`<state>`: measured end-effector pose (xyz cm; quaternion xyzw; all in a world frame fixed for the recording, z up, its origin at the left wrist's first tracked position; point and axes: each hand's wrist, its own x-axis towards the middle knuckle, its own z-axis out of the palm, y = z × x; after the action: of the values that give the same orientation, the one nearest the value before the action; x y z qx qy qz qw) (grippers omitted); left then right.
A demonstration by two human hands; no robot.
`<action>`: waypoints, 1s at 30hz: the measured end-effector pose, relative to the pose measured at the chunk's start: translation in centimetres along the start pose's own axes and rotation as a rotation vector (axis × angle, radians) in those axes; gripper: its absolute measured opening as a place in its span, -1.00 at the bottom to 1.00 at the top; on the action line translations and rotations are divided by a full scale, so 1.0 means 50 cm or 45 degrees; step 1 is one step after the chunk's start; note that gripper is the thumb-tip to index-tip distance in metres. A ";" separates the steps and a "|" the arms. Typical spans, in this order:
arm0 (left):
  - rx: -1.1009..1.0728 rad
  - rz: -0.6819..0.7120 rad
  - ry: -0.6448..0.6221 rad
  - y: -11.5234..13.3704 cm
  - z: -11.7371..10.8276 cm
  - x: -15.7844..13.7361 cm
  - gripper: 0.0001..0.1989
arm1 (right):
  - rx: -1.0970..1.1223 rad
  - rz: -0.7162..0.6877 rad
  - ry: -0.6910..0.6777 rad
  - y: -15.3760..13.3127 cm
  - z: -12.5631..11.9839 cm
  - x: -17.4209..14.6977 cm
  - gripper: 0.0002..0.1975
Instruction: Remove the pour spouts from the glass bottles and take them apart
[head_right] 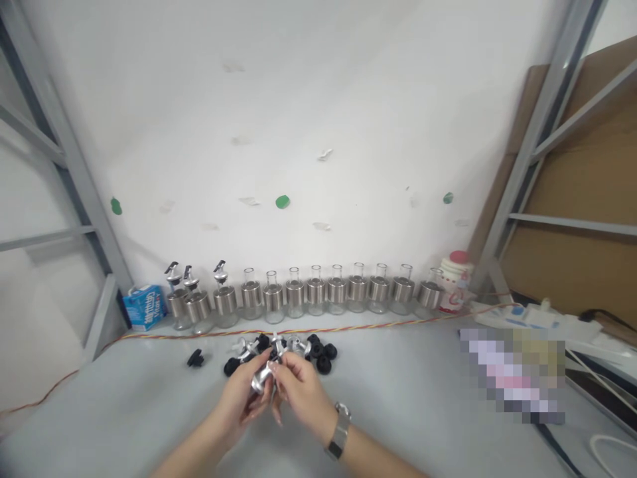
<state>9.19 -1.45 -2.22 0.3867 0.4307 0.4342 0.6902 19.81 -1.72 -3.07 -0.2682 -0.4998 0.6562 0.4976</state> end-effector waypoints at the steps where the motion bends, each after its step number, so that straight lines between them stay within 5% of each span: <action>1: -0.012 0.005 0.012 0.002 -0.009 0.006 -0.47 | 0.010 -0.013 0.001 -0.001 0.000 -0.001 -0.68; 6: -0.107 0.213 0.178 0.062 -0.094 0.025 -0.50 | -0.039 -0.176 0.116 -0.051 -0.031 0.000 -0.69; 9: -0.140 0.348 0.253 0.095 -0.121 0.021 -0.52 | -0.399 -0.147 0.146 -0.084 -0.070 0.012 -0.72; 14: -0.028 0.230 0.278 0.083 -0.074 0.013 -0.54 | -1.350 -0.196 0.248 -0.071 -0.113 0.030 -0.76; 17: 0.101 0.254 0.225 0.069 -0.052 0.013 -0.55 | -1.634 -0.215 0.233 -0.052 -0.116 0.030 -0.83; 26: 0.483 0.441 0.171 0.015 -0.052 0.029 -0.62 | -1.658 -0.207 0.283 -0.041 -0.109 0.030 -0.78; 30: 0.991 0.685 0.302 0.006 -0.046 0.016 -0.78 | -1.549 -0.263 0.333 -0.042 -0.104 0.027 -0.72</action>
<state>7.15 -0.25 -2.93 0.6616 0.5215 0.4449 0.3039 24.55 1.57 -2.78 -0.5316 -0.7419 0.1649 0.3738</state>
